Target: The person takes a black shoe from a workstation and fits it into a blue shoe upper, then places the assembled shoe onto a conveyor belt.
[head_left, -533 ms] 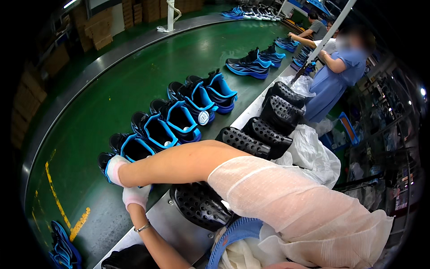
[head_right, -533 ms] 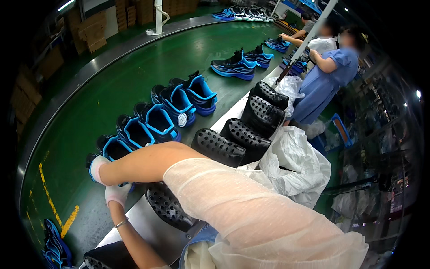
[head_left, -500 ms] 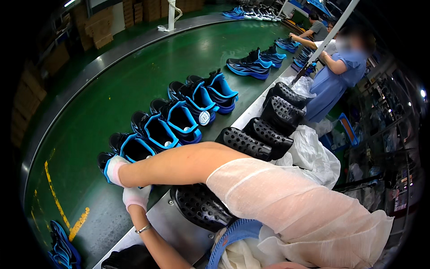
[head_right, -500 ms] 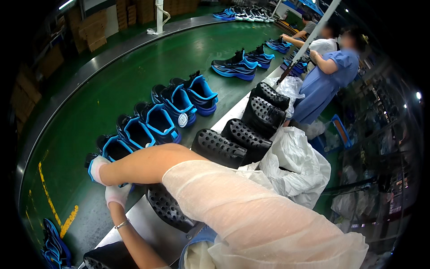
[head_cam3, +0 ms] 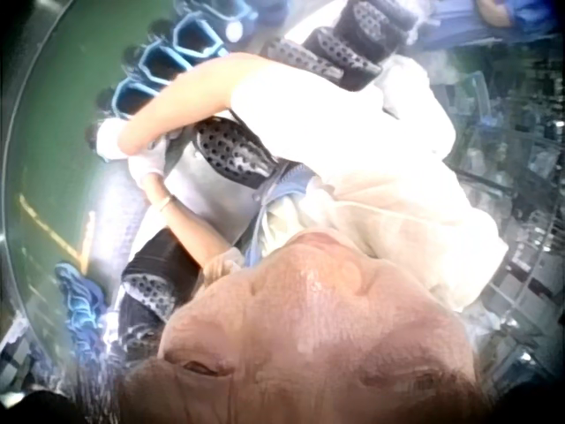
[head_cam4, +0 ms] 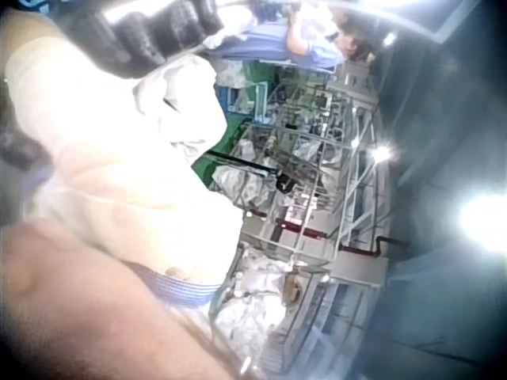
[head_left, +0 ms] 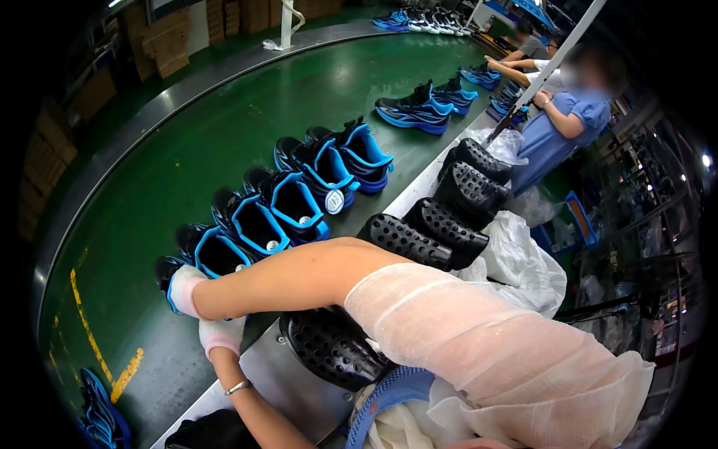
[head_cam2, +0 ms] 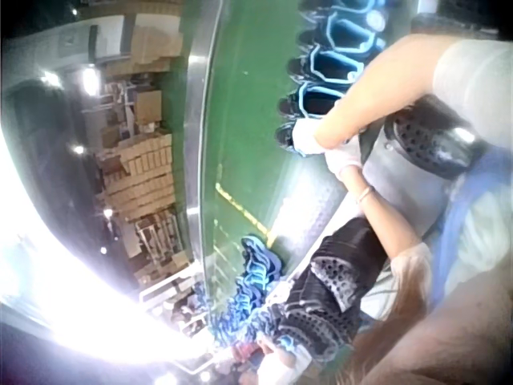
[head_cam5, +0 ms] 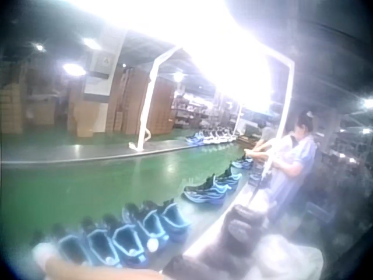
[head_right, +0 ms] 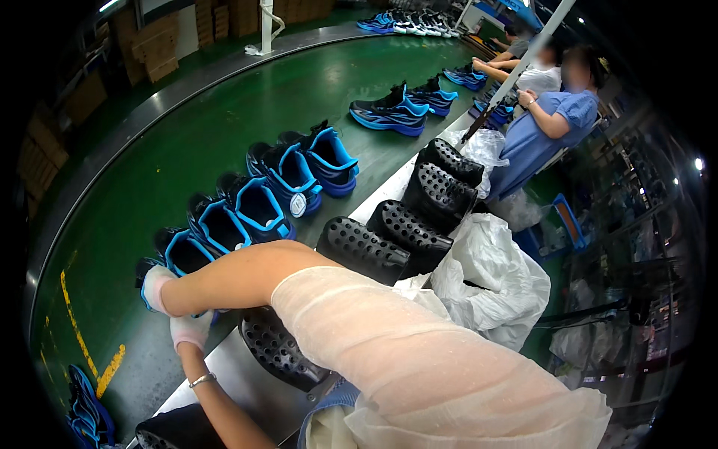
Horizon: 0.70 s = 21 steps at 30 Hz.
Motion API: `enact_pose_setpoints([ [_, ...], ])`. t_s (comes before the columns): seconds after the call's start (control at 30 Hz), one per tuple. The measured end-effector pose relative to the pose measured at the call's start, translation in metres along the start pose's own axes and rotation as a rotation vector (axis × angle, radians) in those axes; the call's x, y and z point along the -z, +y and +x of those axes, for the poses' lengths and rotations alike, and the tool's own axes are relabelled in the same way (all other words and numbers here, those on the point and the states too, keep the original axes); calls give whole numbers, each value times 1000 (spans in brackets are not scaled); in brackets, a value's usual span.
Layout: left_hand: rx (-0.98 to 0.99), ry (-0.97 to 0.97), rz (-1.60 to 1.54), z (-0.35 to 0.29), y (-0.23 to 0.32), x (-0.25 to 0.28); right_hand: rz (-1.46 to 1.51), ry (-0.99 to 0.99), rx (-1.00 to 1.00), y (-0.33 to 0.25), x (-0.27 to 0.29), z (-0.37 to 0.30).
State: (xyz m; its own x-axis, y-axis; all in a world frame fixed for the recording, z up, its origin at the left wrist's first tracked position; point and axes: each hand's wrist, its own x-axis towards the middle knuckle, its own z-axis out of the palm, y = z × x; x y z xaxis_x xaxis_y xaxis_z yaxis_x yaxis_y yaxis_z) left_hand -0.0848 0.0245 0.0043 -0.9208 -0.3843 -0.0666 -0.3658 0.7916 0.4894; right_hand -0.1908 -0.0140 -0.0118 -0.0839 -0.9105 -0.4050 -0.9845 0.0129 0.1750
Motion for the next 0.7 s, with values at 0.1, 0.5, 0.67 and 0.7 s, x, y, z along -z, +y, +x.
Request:
enact_pose_setpoints([
  [0.1,127,-250,93,7,-6,3,199,32,-65,0,9,-6],
  [0.5,65,-12,-22,21,-43,-22,354,169,-45,12,66,-207],
  [0.67,146,-117,25,13,-23,-5,434,525,-483,41,43,-423],
  [0.7,143,-119,20,14,-27,-5,457,542,-634,46,37,-455],
])
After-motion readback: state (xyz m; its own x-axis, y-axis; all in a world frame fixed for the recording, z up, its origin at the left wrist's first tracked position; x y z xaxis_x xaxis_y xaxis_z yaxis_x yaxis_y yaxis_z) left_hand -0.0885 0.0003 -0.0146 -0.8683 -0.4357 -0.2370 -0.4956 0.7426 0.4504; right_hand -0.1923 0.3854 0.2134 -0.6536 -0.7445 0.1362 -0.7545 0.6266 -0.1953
